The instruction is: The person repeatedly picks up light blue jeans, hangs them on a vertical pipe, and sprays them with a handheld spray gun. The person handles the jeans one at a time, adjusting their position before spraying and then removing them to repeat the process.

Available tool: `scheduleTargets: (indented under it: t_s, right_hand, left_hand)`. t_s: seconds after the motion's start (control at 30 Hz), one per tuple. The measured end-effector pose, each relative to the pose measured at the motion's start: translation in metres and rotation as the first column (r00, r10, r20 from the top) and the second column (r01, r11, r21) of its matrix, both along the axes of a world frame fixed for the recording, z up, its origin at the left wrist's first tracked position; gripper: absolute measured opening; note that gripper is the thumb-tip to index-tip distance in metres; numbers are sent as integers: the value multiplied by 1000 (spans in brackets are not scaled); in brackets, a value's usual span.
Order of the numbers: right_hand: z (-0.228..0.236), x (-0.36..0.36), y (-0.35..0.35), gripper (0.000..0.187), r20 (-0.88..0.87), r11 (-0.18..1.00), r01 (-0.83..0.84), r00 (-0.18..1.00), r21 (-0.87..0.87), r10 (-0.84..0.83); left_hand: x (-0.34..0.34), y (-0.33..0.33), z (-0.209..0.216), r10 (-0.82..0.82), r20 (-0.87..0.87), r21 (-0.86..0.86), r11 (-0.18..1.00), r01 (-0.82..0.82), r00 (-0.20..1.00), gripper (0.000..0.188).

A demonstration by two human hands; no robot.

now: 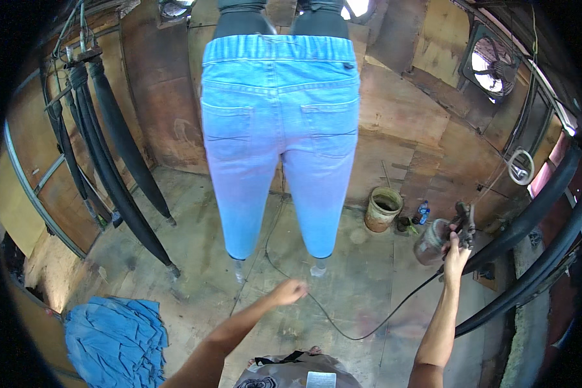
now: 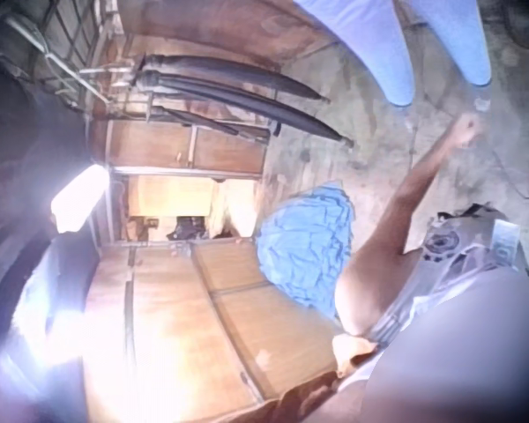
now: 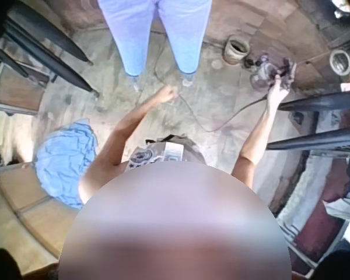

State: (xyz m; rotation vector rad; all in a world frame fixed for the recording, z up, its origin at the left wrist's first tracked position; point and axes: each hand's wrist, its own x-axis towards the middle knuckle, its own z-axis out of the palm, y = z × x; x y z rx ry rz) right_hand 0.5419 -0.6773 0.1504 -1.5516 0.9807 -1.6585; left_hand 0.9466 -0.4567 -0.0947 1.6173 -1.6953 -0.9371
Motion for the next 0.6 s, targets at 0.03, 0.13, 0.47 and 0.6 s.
scheduleTargets:
  t_s: [0.03,0.13,0.47,0.6]
  right_hand:
    - [-6,1,-1,27,9,996,70,997,52,-70]
    - [-32,2,21,40,-451,764,484,619,-427,-643]
    - [-230,86,200,63,-643,836,531,692,143,-329]
    - [-244,115,212,52,-558,912,242,830,332,-18]
  left_hand:
    - [18,53,-49,31,113,69,997,-39,993,20]
    - [70,219,-164,58,330,391,900,-192,942,23]
    - [155,397,-202,611,280,801,276,-531,741,32]
    - [159,385,-227,638,226,794,318,-519,736,36]
